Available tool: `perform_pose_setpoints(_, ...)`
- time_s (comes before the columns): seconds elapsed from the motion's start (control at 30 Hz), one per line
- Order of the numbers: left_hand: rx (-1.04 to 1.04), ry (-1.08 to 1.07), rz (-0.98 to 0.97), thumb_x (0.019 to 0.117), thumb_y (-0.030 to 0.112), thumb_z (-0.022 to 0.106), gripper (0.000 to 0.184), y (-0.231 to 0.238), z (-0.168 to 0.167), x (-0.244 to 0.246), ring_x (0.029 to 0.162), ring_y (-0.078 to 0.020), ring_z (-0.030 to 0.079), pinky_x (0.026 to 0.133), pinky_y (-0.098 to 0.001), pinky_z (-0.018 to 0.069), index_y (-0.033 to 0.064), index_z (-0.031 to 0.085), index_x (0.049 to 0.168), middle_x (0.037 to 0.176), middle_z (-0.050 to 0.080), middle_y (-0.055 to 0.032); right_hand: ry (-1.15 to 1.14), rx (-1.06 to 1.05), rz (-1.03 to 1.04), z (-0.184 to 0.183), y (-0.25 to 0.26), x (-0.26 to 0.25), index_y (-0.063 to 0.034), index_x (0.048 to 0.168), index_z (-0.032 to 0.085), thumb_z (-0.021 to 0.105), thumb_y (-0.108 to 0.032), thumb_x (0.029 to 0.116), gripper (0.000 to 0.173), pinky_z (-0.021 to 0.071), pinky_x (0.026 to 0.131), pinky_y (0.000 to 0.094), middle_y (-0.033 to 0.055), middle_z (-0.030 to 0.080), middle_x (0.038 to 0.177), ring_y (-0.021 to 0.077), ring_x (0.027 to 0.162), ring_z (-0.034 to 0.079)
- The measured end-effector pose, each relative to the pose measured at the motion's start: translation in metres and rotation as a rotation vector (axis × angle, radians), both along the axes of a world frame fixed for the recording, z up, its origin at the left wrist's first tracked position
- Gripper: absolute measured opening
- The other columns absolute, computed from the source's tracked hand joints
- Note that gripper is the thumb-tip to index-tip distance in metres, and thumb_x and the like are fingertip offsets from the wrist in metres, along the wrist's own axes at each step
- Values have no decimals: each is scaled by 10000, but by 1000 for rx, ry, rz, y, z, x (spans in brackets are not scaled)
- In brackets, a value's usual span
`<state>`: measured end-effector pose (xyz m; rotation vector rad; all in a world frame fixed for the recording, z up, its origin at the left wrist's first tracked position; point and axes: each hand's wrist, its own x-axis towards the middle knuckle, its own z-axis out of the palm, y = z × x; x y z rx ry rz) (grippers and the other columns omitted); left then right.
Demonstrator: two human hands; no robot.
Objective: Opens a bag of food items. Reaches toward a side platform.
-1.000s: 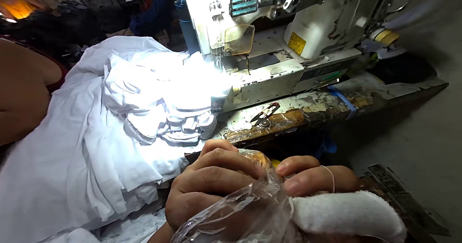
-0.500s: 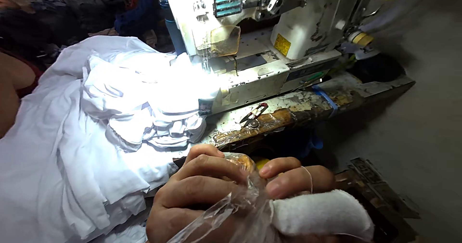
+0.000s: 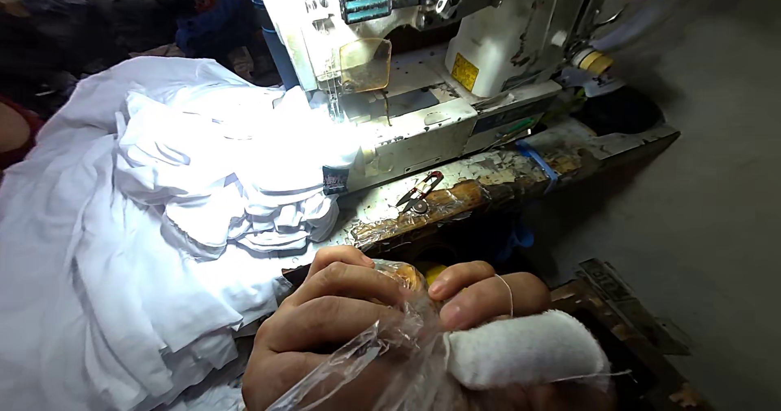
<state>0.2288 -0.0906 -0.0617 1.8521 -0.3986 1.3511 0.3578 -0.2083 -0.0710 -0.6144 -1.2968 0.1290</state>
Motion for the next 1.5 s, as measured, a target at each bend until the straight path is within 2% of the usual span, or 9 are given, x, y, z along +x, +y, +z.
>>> perform_pose_setpoints(0.27, -133, -110, 5, 988, 279, 664, 187, -9, -2, 18, 1013, -156, 658, 972, -313, 505, 99, 715, 985, 988, 712, -29, 37, -37, 25, 2, 3, 2, -114, 1163, 657, 678, -212, 988, 202, 475, 1009, 173, -27, 651, 1165, 35, 1177, 590)
perform_pose_setpoints(0.47, -110, -60, -116, 990, 228, 661, 198, 6, -49, 6, 1147, -232, 647, 1043, -390, 517, 57, 735, 1056, 1131, 714, -95, -126, 30, -189, -4, 7, 8, -175, 1191, 686, 617, -243, 1037, 182, 453, 1012, 175, -18, 624, 1158, 37, 1171, 573)
perform_pose_setpoints(0.6, -267, 388, 107, 1068, 243, 538, 224, -18, 1, -13, 1106, 22, 624, 1015, -188, 479, 123, 705, 1160, 1144, 711, 57, -145, -50, -403, -28, 19, 12, -204, 1192, 624, 567, -275, 1052, 167, 499, 997, 232, -31, 627, 1137, 41, 1099, 599)
perform_pose_setpoints(0.7, -773, 238, 41, 891, 155, 744, 199, -9, -40, 19, 971, 35, 688, 892, -188, 566, 199, 706, 1081, 1014, 755, 127, 98, -186, -347, -43, 39, 17, -217, 1188, 684, 702, -265, 975, 218, 547, 990, 229, -107, 707, 1126, -4, 1095, 648)
perform_pose_setpoints(0.8, -1031, 157, -74, 817, -32, 759, 321, 4, -56, 42, 942, -99, 732, 882, -304, 609, 76, 663, 1104, 989, 765, -10, 215, -270, -364, -51, 56, 22, -97, 1101, 714, 760, -188, 907, 220, 543, 948, 212, -35, 716, 1032, 16, 1024, 655)
perform_pose_setpoints(1.1, -1182, 153, -27, 767, -140, 695, 339, 5, -57, 50, 882, -121, 745, 833, -310, 625, 30, 671, 1060, 941, 767, -52, 231, -338, -324, -67, 59, 32, -29, 1175, 687, 805, -254, 868, 399, 534, 946, 211, 24, 690, 1093, 39, 1040, 638)
perform_pose_setpoints(1.23, -1187, 128, -49, 772, -165, 667, 339, 8, -59, 48, 859, -116, 748, 819, -306, 629, 50, 687, 1033, 921, 773, -44, 204, -239, -413, -83, 50, 47, -220, 1329, 575, 750, -425, 915, 495, 510, 1008, 267, -80, 652, 1185, 58, 1129, 615)
perform_pose_setpoints(1.37, -1206, 107, -55, 763, -190, 641, 349, 9, -58, 47, 848, -113, 746, 814, -301, 629, 49, 677, 1014, 909, 771, -40, 150, -234, -546, -113, 19, 77, -331, 1382, 509, 687, -391, 969, 453, 511, 1022, 268, -145, 636, 1236, 52, 1142, 623)
perform_pose_setpoints(1.5, -1163, 130, -73, 752, -154, 686, 382, 12, -63, 45, 891, -93, 737, 843, -289, 618, 70, 652, 1059, 944, 765, -15, 71, -590, -693, -171, -40, 97, -62, 1165, 676, 663, -339, 975, 337, 543, 836, 187, 29, 683, 1059, 26, 939, 638)
